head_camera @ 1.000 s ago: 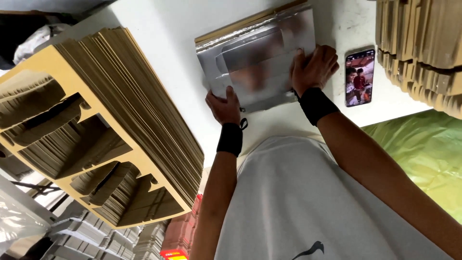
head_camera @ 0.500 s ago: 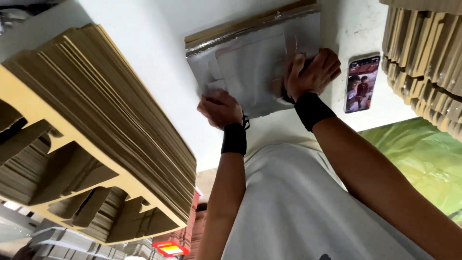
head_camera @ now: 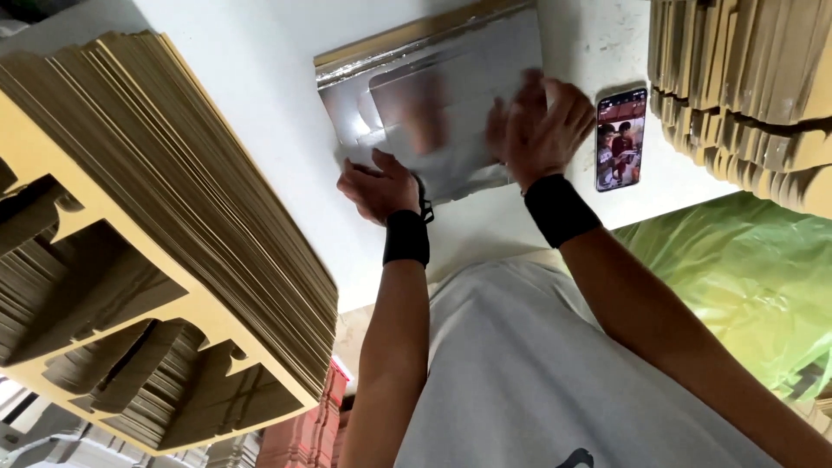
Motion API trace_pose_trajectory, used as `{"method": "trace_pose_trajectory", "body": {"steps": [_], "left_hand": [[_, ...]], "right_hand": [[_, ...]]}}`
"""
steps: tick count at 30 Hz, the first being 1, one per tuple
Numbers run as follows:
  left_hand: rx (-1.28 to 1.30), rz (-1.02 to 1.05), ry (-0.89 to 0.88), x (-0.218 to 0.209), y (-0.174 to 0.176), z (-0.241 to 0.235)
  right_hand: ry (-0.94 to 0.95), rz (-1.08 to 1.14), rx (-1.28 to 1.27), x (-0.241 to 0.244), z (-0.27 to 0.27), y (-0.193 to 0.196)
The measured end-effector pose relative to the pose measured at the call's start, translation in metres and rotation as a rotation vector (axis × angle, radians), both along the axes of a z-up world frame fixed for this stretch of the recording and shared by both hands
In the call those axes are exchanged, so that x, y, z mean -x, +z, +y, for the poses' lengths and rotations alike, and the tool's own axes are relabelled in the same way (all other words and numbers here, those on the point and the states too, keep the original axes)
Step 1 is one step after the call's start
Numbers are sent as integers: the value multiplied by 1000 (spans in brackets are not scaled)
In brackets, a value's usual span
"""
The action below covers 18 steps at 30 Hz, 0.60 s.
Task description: Punching out pre-cut box shapes from cardboard sheets and removing the waste frames to prepare them for assembly.
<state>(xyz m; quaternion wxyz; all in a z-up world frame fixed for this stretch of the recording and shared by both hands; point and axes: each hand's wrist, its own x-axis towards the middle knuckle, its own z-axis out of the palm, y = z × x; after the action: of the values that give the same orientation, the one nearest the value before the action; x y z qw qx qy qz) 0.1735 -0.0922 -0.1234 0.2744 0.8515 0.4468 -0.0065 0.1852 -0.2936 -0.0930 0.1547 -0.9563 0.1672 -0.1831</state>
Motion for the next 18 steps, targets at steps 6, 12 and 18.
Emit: {"method": "trace_pose_trajectory", "body": {"steps": [6,12,18], "left_hand": [[-31,37,-158,11,-7,6],[-15,35,-146,10,-4,6],[37,101,-112,9,-2,7]], "right_hand": [[580,-92,101,22,54,-29],[536,24,234,21,60,-54],[527,-11,263,17,62,-58]]}}
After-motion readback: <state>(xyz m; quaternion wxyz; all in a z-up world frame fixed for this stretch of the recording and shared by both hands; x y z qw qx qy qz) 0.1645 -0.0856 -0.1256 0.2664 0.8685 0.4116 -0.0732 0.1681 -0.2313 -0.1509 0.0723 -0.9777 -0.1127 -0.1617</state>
